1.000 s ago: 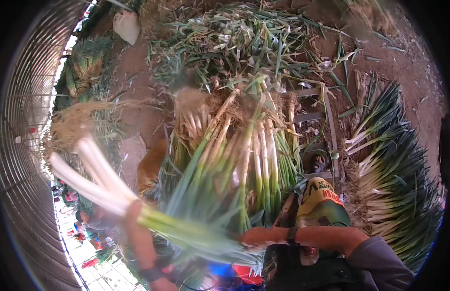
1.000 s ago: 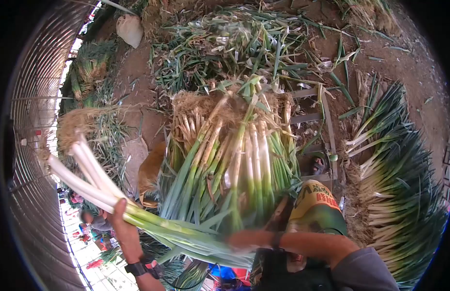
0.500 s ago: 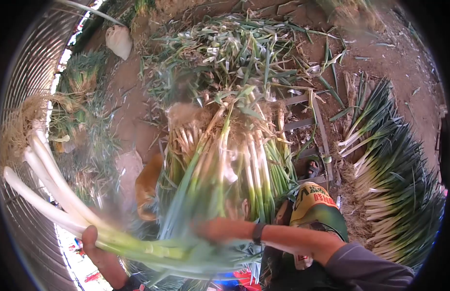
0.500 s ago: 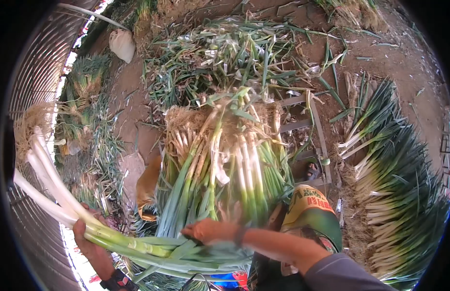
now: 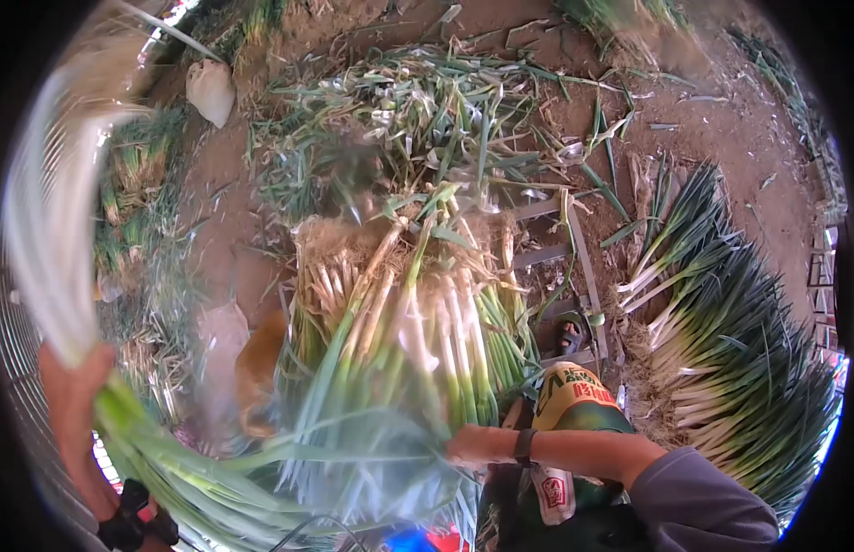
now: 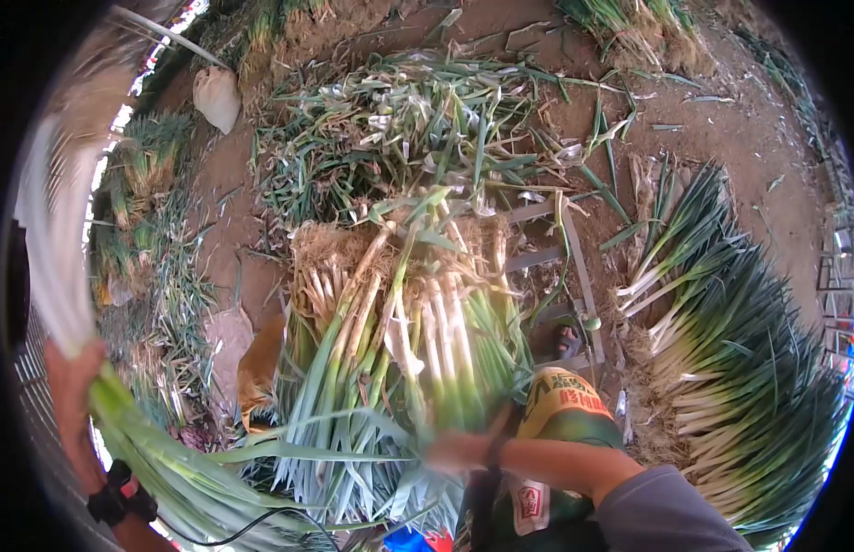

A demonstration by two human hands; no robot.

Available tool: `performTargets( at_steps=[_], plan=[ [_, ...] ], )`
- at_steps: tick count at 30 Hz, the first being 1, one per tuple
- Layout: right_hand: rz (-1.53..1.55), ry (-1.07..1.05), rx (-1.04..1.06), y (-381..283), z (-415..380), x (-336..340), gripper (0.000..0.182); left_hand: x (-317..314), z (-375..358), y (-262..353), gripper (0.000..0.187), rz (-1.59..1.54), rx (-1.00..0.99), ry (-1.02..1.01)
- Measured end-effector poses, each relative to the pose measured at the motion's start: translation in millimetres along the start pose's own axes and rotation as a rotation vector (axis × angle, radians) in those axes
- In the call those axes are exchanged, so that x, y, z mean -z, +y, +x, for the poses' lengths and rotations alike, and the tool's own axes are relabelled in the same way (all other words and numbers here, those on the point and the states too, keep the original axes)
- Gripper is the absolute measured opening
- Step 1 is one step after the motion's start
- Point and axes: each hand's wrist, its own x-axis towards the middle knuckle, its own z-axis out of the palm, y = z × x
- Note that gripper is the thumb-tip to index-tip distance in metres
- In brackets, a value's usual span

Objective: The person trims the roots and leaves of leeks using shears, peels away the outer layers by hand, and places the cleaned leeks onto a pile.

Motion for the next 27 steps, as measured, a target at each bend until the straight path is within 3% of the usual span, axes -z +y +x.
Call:
performTargets(
  at_steps=[2,3,4,5,6,7,8,10,11,14,17,20,23,25,26,27],
  plan=[
    [0.029,0.087,0.039,-7.2,-5.4,67.3,0.026,-53.5,4.6,49.0,0.053,0.216,0.025,-0.344],
    [0.069,0.111,0.002,-16.5,-7.4,104.5,0.026,-84.6,-2.4,61.7,0.046,0.352,-0.155,-0.361],
    [0.106,0.134,-0.035,-26.0,-12.1,141.4,0.026,-111.4,-13.0,69.8,0.041,0.284,-0.225,-0.433],
    [0.062,0.230,-0.068,-38.8,-20.5,175.8,0.037,-134.5,-18.3,66.7,0.042,0.440,-0.425,-0.495],
    [0.018,0.327,-0.105,-48.4,-28.7,203.2,0.047,-159.6,-30.8,67.5,0.044,0.597,-0.461,-0.528],
    [-0.083,0.539,-0.035,-48.6,-37.3,220.4,0.055,-182.6,-41.7,90.0,0.044,0.641,-0.356,-0.688],
    [-0.187,0.746,0.037,-47.2,-47.4,234.5,0.064,-210.9,-55.4,79.1,0.042,0.675,-0.497,-0.710],
    [-0.374,0.823,-0.053,-45.0,-68.1,271.0,0.069,-265.5,-84.5,69.2,0.038,0.601,-0.706,-0.796],
    [-0.470,0.858,-0.097,-41.9,-76.8,280.8,0.072,-280.3,-98.8,84.5,0.037,0.646,-0.708,-0.914],
    [-0.385,0.611,-0.366,-4.2,-98.7,261.5,0.093,-334.8,-145.0,92.7,0.029,0.490,-0.828,-1.035],
    [-0.144,0.520,-0.427,42.8,-127.7,196.8,0.094,-382.2,-183.2,91.3,0.025,0.360,-0.938,-1.107],
    [0.026,0.238,-0.620,34.8,-156.2,181.9,0.089,-415.1,-216.9,91.3,0.025,0.293,-1.022,-1.181],
    [0.417,0.119,-0.682,35.3,-177.7,174.2,0.087,-432.5,-245.3,91.1,0.028,0.210,-1.016,-1.225],
    [0.538,0.168,-0.642,41.1,-185.5,152.4,0.089,-442.2,-258.8,91.1,0.027,0.190,-0.985,-1.314],
    [0.572,0.165,-0.649,41.9,-186.8,144.3,0.089,-439.2,-256.5,101.0,0.037,0.271,-0.941,-1.435],
    [0.605,0.162,-0.655,43.7,-186.8,137.3,0.090,-440.8,-262.0,93.9,0.036,0.149,-0.983,-1.206]
  ],
)
